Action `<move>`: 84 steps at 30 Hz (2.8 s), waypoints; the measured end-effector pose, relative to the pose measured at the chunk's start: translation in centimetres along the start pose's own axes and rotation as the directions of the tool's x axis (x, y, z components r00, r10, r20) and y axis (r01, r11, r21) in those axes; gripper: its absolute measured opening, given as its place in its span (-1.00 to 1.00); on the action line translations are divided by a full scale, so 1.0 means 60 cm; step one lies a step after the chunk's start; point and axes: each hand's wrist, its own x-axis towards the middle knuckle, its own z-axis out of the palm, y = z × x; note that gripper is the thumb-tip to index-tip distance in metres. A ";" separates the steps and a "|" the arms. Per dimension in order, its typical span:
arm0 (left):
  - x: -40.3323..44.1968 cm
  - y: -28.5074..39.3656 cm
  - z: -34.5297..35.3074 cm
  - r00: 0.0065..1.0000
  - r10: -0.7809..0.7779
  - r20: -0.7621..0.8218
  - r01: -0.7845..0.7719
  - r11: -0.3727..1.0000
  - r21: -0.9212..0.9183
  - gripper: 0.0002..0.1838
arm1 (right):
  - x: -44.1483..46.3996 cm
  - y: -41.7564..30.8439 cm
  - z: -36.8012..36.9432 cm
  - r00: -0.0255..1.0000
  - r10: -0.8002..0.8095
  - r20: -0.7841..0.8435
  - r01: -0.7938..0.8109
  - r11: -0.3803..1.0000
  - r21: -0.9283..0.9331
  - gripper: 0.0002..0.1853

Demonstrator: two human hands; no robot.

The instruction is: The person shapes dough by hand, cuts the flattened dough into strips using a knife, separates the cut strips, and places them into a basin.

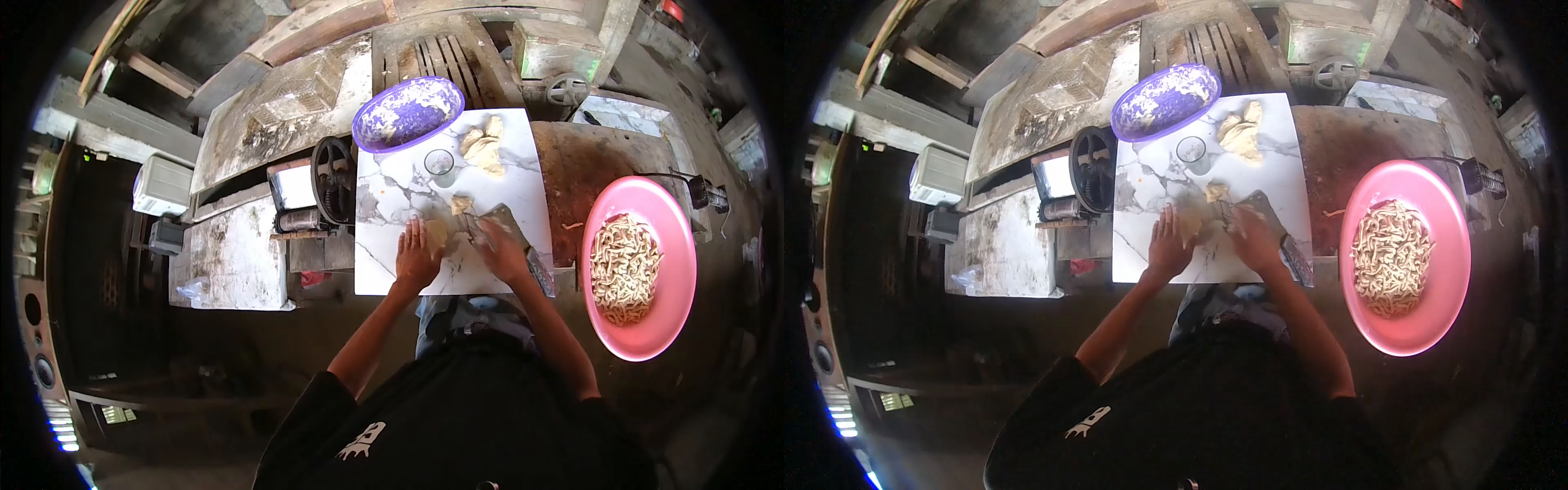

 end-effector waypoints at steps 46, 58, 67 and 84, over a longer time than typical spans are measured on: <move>0.057 -0.060 0.009 0.879 0.382 -0.285 -0.474 0.761 -0.442 -0.72 | -0.077 -0.207 0.109 0.891 0.424 -0.165 -0.448 0.880 -0.157 -0.67; 0.059 -0.055 0.012 0.866 0.399 -0.303 -0.497 0.757 -0.423 -0.73 | -0.059 -0.173 0.136 0.930 0.246 -0.274 -0.313 0.920 -0.236 -0.68; 0.055 -0.055 0.017 0.863 0.405 -0.304 -0.500 0.774 -0.389 -0.73 | -0.047 -0.175 0.133 0.928 0.322 -0.188 -0.358 0.910 -0.211 -0.64; 0.054 -0.060 0.020 0.879 0.406 -0.251 -0.476 0.791 -0.385 -0.72 | -0.052 -0.170 0.123 0.900 0.422 -0.110 -0.434 0.890 -0.141 -0.56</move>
